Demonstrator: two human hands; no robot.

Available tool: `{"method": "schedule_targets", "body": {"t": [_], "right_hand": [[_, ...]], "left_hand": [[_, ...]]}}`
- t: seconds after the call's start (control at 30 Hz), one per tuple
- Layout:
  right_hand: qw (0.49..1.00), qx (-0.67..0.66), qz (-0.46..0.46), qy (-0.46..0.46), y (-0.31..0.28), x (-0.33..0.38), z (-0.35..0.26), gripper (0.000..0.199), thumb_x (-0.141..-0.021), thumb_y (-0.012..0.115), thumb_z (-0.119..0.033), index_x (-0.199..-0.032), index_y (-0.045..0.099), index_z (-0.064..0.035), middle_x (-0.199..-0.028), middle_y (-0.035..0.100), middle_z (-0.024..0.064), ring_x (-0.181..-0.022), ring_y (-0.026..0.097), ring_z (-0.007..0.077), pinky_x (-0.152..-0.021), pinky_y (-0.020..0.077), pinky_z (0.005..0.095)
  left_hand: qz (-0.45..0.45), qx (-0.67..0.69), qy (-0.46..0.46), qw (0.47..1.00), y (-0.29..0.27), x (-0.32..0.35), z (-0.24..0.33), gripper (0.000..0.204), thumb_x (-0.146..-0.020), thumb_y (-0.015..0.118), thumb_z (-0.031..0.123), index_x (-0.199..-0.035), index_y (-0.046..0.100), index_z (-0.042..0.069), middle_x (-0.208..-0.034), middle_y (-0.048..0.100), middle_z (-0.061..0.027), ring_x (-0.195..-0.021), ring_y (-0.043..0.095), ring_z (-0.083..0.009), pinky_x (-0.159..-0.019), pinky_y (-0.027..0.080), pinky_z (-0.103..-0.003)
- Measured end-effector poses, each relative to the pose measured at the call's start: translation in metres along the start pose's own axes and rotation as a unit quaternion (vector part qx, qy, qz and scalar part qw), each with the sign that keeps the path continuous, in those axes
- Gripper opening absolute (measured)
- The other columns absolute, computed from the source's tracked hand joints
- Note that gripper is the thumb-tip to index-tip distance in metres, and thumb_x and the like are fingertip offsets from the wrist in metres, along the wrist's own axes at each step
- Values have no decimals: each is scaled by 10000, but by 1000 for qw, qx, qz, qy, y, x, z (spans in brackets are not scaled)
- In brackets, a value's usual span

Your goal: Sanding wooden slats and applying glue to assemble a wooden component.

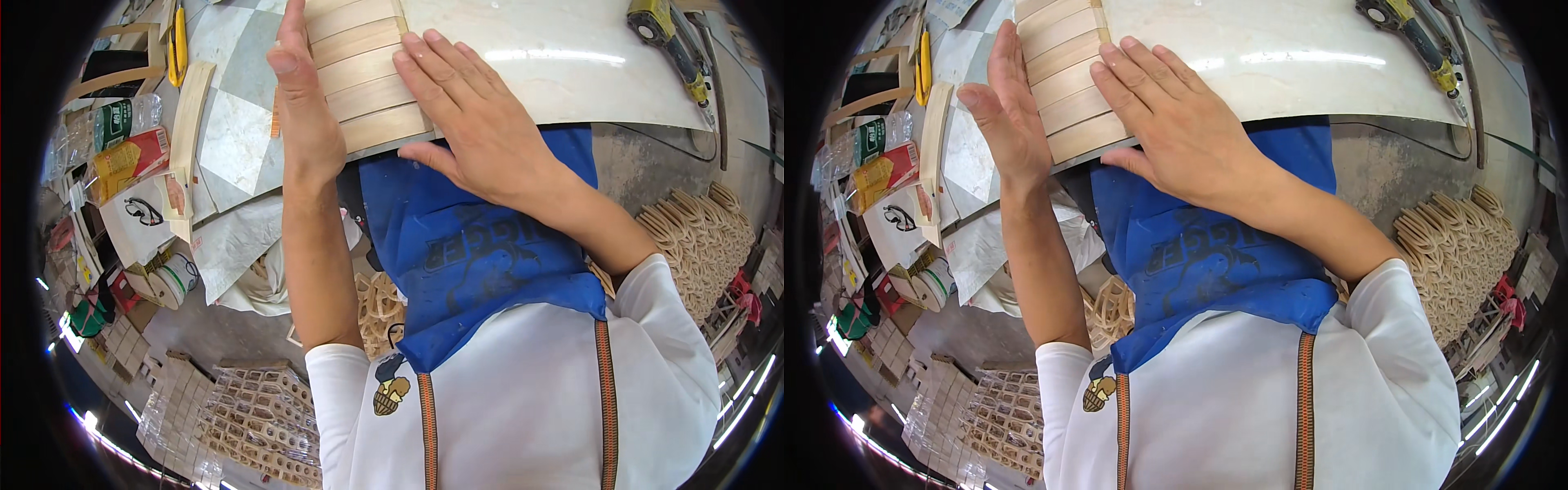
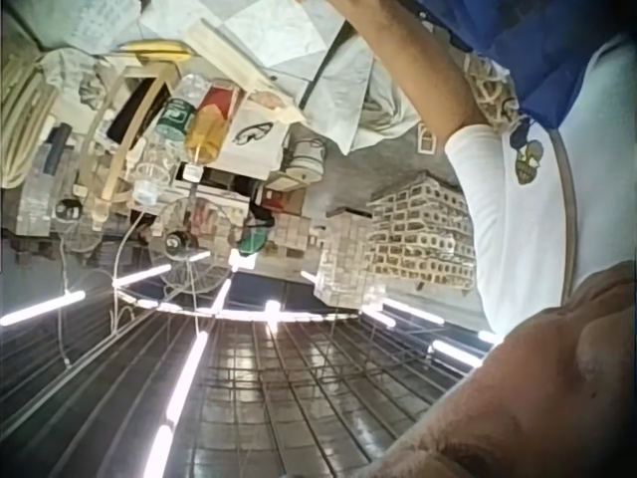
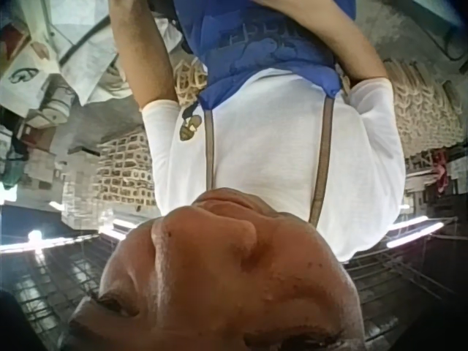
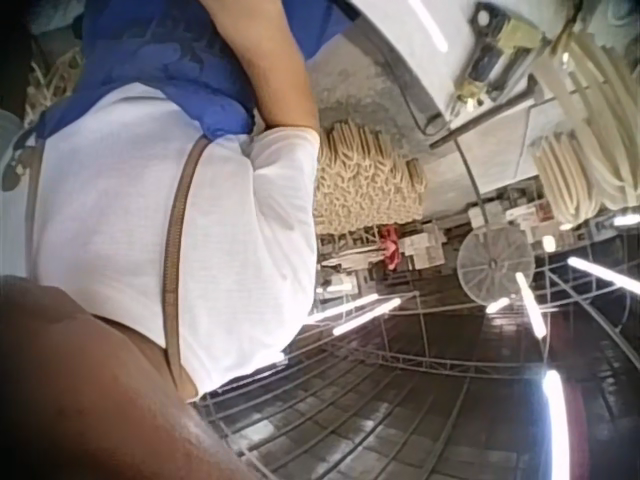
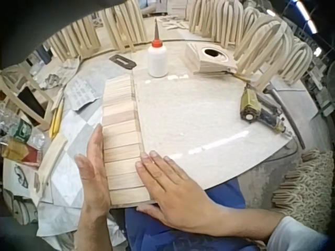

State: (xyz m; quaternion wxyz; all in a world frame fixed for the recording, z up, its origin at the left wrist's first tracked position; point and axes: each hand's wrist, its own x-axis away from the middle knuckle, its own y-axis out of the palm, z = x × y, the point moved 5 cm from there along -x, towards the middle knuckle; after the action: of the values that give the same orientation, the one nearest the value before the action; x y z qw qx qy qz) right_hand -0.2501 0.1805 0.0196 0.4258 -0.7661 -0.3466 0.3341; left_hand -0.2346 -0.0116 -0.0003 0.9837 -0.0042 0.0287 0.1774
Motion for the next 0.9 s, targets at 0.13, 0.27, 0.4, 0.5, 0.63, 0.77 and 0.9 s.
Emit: {"method": "schedule_targets", "body": {"t": [0.13,0.27,0.4,0.5,0.63,0.77,0.9], "right_hand": [[1000,5,5,-19,1,-12,-6,925,-991,751,-500,-1686,418,12,-1763,419,199,-1669,342,342,-1395,223,471],[999,-31,6,-23,2,-21,-14,978,-999,713,-584,-1724,378,-20,-1796,386,158,-1684,322,314,-1401,219,457],[997,21,66,-20,26,-32,-3,948,-1007,671,-623,-1658,459,33,-1754,437,205,-1665,353,341,-1391,215,457],[988,24,147,-43,47,-41,4,689,-1021,675,-388,-1562,531,14,-1670,494,227,-1571,435,387,-1337,300,474],[982,26,179,-55,48,-40,3,579,-1025,670,-284,-1514,567,7,-1629,523,237,-1524,476,409,-1310,343,481],[998,29,42,-28,26,-37,-2,997,-994,643,-679,-1659,457,41,-1756,439,201,-1667,350,335,-1391,215,451],[999,27,15,-15,15,-38,-8,1018,-988,641,-692,-1665,447,44,-1752,446,203,-1671,348,326,-1393,213,452]], "left_hand": [[4,-11,4,1000,-3,-2,-2,1301,-984,57,970,-1757,178,-69,-1844,129,-293,-1728,62,-405,-1392,-10,-496],[-2,-40,30,999,-10,-5,-5,1221,-1034,42,908,-1764,136,-66,-1856,116,-284,-1720,83,-404,-1390,17,-510],[-17,-29,12,999,-6,-4,0,1300,-970,25,969,-1771,99,-52,-1865,62,-269,-1725,34,-388,-1384,-25,-512],[-25,-23,-5,999,-4,-2,6,1359,-923,12,1015,-1776,72,-41,-1872,21,-257,-1729,-3,-377,-1380,-57,-514],[-33,-16,-19,999,-6,0,9,1399,-891,4,1045,-1780,54,-35,-1875,-5,-252,-1732,-30,-368,-1377,-82,-513],[-42,-7,-19,999,-5,-2,8,1399,-893,7,1045,-1780,55,-36,-1873,2,-261,-1732,-37,-366,-1375,-93,-508],[9,88,-18,996,-8,-4,1,1410,-889,18,1052,-1777,52,-43,-1874,9,-257,-1733,-34,-363,-1375,-94,-503]]}}
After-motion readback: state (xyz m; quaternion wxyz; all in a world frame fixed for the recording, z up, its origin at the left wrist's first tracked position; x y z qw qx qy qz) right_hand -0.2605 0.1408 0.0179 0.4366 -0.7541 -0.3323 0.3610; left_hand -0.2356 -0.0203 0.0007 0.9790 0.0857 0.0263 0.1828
